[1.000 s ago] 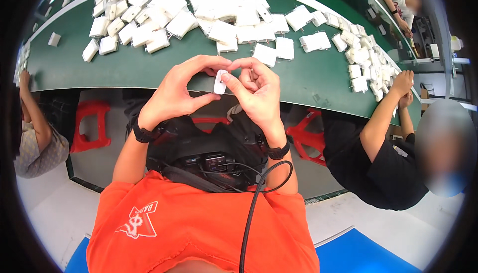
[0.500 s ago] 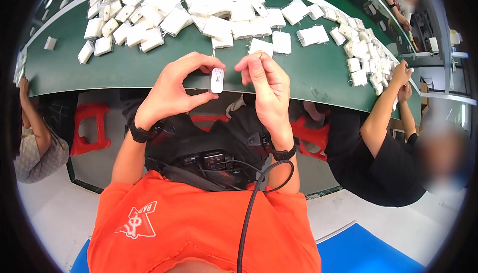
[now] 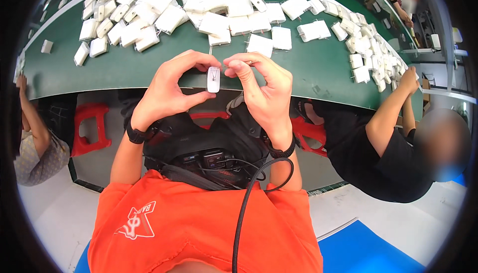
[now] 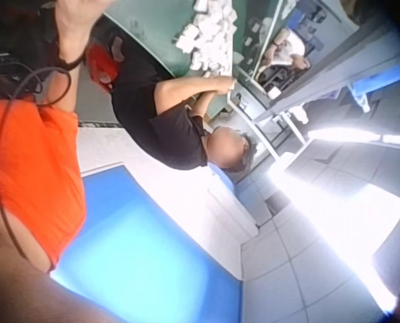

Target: Assembling small white plastic housings for electronic or mechanical devices on a factory line.

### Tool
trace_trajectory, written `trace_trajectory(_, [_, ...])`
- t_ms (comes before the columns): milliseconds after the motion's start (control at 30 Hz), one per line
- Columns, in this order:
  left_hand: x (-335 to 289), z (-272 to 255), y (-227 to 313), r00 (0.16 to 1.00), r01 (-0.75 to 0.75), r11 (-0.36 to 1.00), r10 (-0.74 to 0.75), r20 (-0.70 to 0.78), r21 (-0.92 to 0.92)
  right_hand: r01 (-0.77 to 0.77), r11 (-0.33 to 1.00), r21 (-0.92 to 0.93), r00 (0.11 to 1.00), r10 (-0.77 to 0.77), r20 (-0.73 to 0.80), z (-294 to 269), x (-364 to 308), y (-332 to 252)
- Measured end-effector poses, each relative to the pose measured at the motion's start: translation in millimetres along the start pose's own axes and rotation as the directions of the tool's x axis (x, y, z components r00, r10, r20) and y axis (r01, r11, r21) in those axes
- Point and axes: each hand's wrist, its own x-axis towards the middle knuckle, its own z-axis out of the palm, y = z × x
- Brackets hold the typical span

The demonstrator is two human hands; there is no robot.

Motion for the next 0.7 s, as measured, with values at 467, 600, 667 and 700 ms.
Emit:
trace_trajectory(467, [-0.4, -0.5, -3.1, 0.999, -0.036, 0.999, 0.036, -0.013, 0.024, -0.055, 0.998, 0.007, 0.997, 0.056, -0.044, 4.2, -0.2, 1.9])
trace_trajectory(600, [-0.1, -0.3, -4.3, 0.999, -0.046, 0.999, 0.046, -0.016, 0.022, -0.088, 0.996, 0.001, 0.995, 0.088, -0.045, 3.8, -0.2, -0.2])
trace_trajectory(667, [0.1, -0.2, -3.7, 0.999, -0.045, 0.999, 0.045, -0.013, 0.022, -0.1, 0.995, -0.025, 0.994, 0.098, -0.05, 3.8, -0.1, -0.8])
trace_trajectory(700, [0.0, -0.3, -3.6, 0.999, -0.043, 0.999, 0.044, -0.011, 0.022, -0.1, 0.995, -0.025, 0.994, 0.099, -0.05, 3.6, 1.0, -1.5])
